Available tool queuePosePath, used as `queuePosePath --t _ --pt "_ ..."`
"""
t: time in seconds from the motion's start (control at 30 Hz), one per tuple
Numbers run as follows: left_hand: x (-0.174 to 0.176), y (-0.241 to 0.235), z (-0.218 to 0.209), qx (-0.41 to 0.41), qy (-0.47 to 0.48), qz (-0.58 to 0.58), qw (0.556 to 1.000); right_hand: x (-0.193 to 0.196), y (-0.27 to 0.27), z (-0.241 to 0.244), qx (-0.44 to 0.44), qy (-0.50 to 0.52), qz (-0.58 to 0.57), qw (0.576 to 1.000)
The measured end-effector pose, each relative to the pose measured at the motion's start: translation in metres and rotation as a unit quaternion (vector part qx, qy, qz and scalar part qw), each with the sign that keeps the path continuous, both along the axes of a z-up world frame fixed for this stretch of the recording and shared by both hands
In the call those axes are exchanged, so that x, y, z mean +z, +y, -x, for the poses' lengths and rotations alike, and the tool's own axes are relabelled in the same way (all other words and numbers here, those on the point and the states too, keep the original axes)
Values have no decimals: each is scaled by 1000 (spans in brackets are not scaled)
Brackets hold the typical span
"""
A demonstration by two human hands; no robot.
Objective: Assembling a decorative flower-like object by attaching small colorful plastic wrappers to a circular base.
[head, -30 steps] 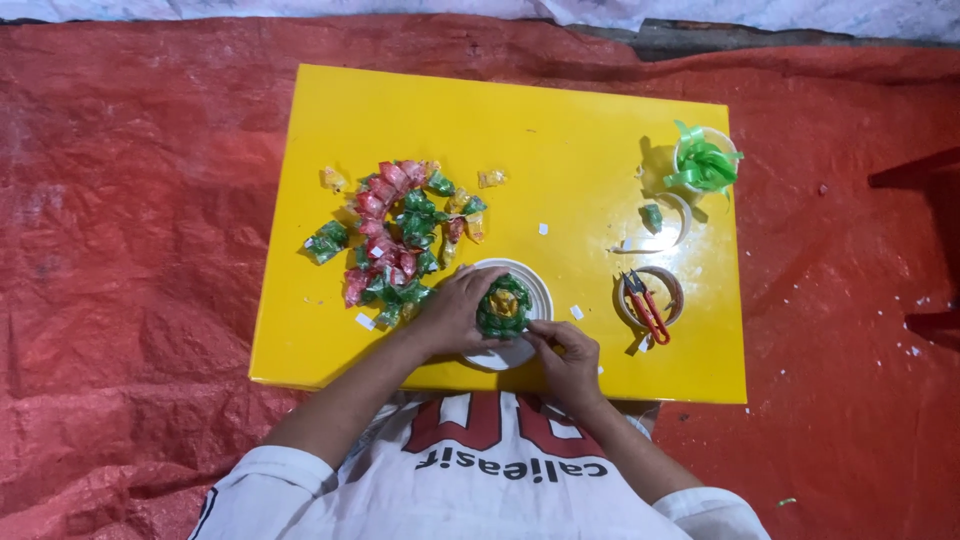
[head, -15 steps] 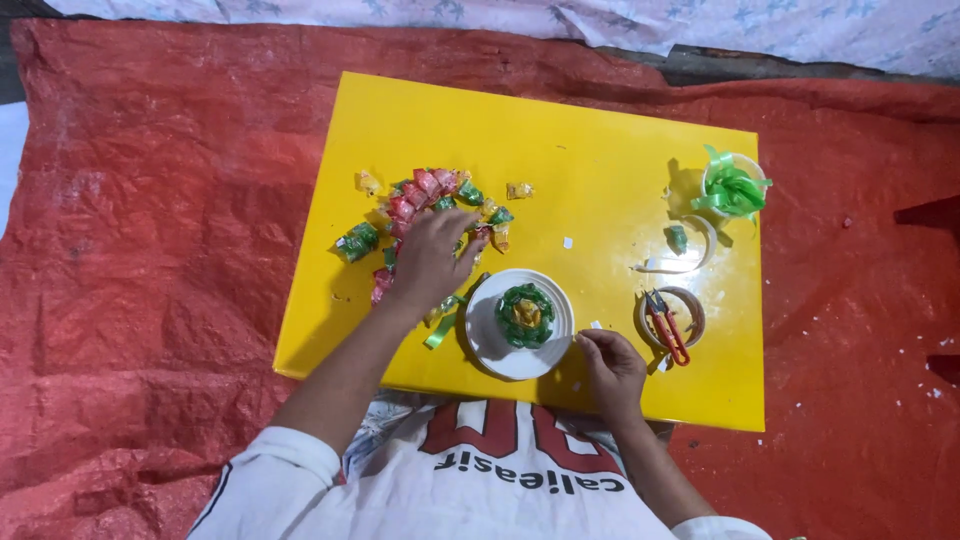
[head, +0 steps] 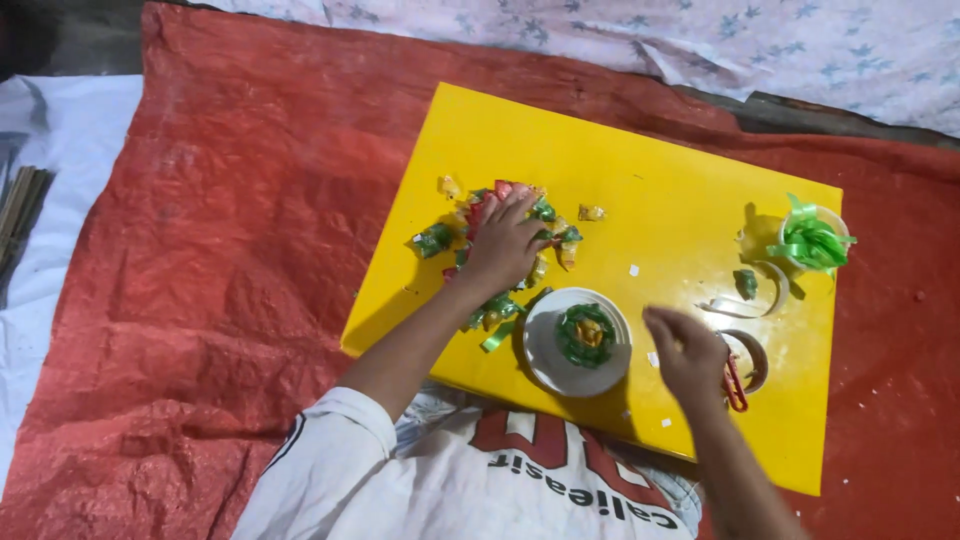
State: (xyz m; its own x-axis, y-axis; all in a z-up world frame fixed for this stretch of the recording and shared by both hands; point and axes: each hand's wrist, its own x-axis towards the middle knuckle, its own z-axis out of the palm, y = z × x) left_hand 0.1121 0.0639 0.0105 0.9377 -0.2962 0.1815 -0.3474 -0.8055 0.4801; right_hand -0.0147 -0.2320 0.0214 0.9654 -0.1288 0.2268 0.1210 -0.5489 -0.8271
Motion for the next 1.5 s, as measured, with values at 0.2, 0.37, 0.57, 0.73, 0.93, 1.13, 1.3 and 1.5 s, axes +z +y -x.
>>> queuePosePath --t 0.2,0.37,0.57,0.73,0.93,1.13,1.3,1.5 --pt "-41 12 1 -39 -84 146 985 63 76 -86 131 -74 63 987" --pt "-36 14 7 -55 -176 143 972 64 124 -118 237 -37 76 968" --pt "-52 15 6 -33 -174 93 980 73 124 -115 205 84 132 966" --pt "-43 6 10 -16 -160 182 970 44 107 -133 160 104 81 978" --pt "-10 -6 18 -32 -128 159 978 62 107 -122 130 201 -181 954" --pt "13 -6 22 -41 -47 168 984 59 107 -119 193 127 -112 966" --pt "2 -12 20 -30 -99 158 982 21 101 -135 140 129 -166 968" --pt "-15 -11 18 -10 -202 224 953 38 122 -123 86 177 -317 928"
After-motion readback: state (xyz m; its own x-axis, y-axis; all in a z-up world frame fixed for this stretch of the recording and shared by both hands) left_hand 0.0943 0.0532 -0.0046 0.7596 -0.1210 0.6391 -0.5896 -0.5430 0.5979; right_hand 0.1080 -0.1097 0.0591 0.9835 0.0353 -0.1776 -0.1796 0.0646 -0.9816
